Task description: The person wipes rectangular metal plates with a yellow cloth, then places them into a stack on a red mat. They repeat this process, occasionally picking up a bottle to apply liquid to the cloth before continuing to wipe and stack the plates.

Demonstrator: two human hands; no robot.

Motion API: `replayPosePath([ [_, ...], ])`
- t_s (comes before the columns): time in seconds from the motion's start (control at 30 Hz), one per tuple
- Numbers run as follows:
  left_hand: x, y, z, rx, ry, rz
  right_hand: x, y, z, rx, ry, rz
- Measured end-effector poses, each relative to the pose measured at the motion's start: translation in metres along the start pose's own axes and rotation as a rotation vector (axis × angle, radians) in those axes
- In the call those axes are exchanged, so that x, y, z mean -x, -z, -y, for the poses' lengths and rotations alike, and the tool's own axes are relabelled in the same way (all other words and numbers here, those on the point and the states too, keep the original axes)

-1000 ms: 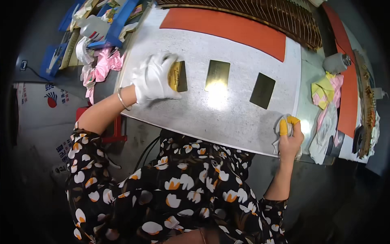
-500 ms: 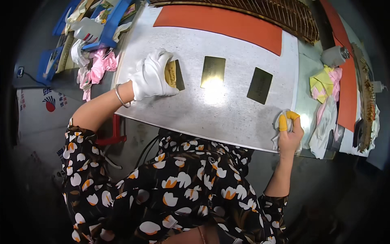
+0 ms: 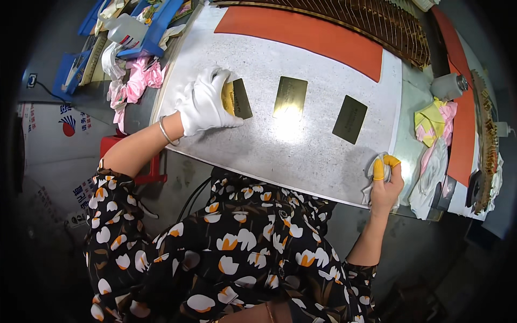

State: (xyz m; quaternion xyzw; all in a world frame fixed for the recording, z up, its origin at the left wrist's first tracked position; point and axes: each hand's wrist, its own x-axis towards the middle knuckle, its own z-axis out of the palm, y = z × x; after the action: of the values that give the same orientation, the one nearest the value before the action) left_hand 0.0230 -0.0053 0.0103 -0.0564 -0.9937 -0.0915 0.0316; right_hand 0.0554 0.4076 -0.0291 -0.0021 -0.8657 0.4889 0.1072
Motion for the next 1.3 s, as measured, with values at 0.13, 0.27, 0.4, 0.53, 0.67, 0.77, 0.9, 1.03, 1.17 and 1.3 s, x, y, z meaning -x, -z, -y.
replayPosePath([
  [0.13, 0.011, 0.000, -0.003, 0.067, 0.015, -0.006, 0.001, 0.000, -0.001, -0.011, -0.041, 0.001],
  [0.27, 0.010, -0.003, -0.003, 0.133, -0.056, -0.092, 0.002, 0.000, -0.004, -0.064, -0.064, 0.005],
  [0.4, 0.002, -0.006, -0.002, 0.026, -0.060, -0.081, 0.003, -0.001, 0.004, -0.077, -0.056, 0.003],
  [0.53, -0.003, -0.008, 0.000, -0.003, -0.036, -0.083, 0.004, -0.002, 0.004, -0.052, 0.001, -0.018],
  [0.67, -0.004, 0.010, -0.009, 0.216, -0.115, -0.007, 0.003, -0.003, 0.005, -0.107, -0.051, 0.004],
  [0.77, -0.013, 0.037, -0.034, -0.154, -0.242, 0.208, 0.003, 0.001, 0.005, -0.054, -0.045, -0.017],
  [0.9, -0.010, 0.035, -0.037, -0.123, -0.255, 0.181, 0.001, -0.002, 0.012, -0.035, 0.026, -0.029],
  [1.03, -0.017, 0.021, -0.021, 0.268, -0.366, -0.015, -0.001, -0.001, 0.018, -0.052, 0.002, -0.019],
  [1.17, -0.011, 0.009, 0.008, 0.280, -0.386, -0.199, -0.002, 0.000, 0.018, -0.050, 0.014, -0.027],
  [1.3, -0.011, 0.017, 0.007, 0.071, -0.310, -0.118, -0.001, 0.001, 0.016, -0.055, 0.021, -0.041],
])
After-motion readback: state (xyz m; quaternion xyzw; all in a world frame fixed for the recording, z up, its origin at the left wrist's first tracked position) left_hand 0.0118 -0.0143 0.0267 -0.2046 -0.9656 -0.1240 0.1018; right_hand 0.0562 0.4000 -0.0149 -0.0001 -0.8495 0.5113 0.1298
